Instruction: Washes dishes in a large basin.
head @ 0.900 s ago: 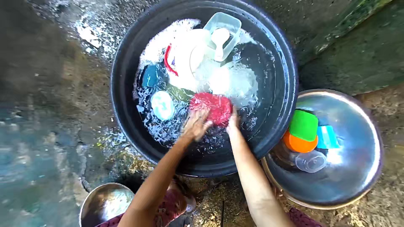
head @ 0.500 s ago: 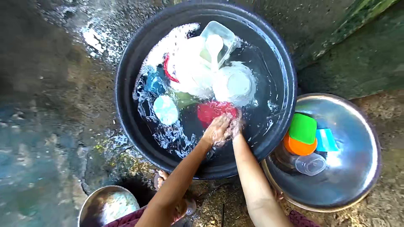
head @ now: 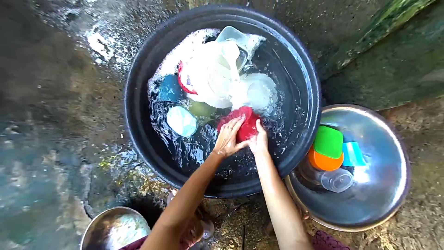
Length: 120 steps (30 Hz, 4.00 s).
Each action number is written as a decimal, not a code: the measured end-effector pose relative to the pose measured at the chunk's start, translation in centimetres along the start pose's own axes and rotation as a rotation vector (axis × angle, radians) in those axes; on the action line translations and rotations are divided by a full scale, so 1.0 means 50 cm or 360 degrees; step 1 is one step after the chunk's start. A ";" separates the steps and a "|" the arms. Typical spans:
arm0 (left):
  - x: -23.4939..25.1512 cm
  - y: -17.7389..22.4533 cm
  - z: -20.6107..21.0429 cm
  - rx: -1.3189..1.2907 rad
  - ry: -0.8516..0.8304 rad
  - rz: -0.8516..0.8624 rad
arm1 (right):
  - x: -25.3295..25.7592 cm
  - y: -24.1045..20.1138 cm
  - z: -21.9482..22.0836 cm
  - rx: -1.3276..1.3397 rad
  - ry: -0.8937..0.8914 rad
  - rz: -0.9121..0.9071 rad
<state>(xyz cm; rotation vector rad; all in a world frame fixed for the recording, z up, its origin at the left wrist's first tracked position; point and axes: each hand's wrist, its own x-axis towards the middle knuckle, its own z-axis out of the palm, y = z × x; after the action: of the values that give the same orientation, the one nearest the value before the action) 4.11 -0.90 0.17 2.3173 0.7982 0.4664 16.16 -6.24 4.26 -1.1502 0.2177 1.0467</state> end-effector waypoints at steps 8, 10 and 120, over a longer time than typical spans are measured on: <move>0.006 -0.028 -0.166 0.0529 -0.0076 0.0713 | -0.086 -0.107 -0.011 -0.0211 0.0063 0.0256; 0.032 -0.003 -0.214 0.0580 -0.0096 0.0797 | -0.086 -0.145 -0.036 -0.0777 -0.0124 0.0253; 0.101 0.134 -0.016 0.0075 -0.0713 -0.0699 | -0.035 -0.018 0.061 -0.0828 0.0244 0.0439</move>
<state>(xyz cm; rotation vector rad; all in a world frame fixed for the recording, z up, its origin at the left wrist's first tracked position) 10.34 -1.38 5.81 2.0828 1.0507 -0.2578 14.86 -4.71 7.29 -1.7085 0.2367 1.3026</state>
